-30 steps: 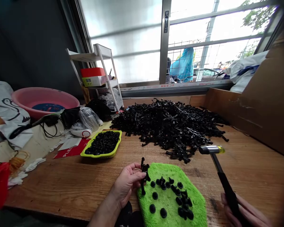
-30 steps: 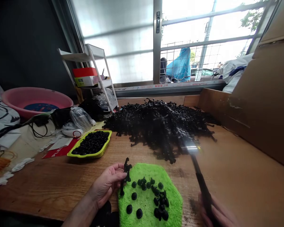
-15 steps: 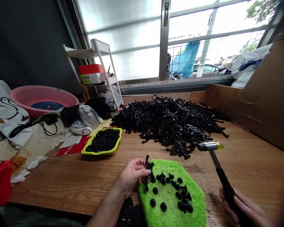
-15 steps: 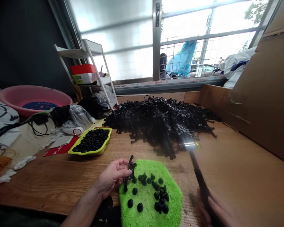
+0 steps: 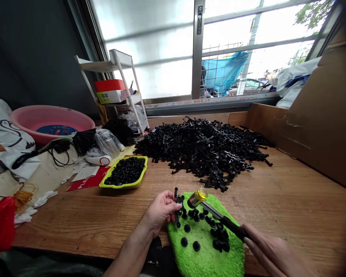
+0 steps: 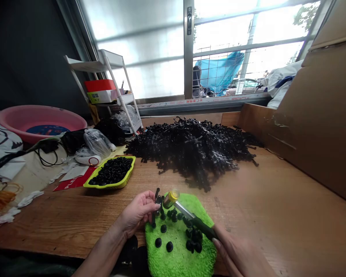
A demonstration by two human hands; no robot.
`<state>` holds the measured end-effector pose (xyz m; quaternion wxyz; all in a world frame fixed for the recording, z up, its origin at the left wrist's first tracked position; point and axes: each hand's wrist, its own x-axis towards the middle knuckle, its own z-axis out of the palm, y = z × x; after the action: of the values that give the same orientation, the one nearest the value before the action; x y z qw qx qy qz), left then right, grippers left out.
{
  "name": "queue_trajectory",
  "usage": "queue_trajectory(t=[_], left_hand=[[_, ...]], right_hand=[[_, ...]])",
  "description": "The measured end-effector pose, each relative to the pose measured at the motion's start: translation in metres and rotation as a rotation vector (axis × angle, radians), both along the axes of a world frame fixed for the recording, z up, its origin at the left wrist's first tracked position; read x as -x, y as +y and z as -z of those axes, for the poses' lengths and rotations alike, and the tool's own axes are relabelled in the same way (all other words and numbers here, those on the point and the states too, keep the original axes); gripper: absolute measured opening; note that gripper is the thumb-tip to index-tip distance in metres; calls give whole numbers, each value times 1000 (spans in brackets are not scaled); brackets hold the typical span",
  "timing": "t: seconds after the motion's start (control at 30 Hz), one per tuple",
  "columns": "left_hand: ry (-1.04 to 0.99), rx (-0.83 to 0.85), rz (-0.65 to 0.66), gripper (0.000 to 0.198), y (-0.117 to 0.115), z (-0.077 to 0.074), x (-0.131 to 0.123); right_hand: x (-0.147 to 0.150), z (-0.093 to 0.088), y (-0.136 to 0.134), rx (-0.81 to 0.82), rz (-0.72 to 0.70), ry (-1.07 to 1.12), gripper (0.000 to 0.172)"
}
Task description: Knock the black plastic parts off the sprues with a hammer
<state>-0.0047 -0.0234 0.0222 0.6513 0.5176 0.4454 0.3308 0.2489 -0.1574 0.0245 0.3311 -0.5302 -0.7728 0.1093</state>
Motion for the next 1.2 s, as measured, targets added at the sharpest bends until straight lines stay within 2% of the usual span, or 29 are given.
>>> queue_trajectory(t=[0.13,0.37,0.63,0.77,0.9,1.03,1.13,1.2], left_hand=[[39,-34,-12,27,-4,-3,-1],[2,-15,-16,28,-2,-2,-1],[-14,-14,-11,30,-3,0,-1],[3,-40,-23,33,-4,-3,-2],[-1,-41,-10,33,-4,-3,-2],[11,-44,-21,33,-3,-1,-2],[5,-33,-17,31,-2,0,-2],[-7,-31,-12,32,-1,1,-2]], right_hand=[[-1,-4,2,-17,12,-141,27],[9,-4,-3,-1,43,-140,32],[12,-14,-5,-27,39,-75,27],[10,-9,-4,59,75,-267,27],[13,-7,-5,73,55,-110,26],[14,-8,-7,129,72,-271,28],[14,-7,-6,108,48,-198,30],[14,-6,-5,147,67,-228,30]])
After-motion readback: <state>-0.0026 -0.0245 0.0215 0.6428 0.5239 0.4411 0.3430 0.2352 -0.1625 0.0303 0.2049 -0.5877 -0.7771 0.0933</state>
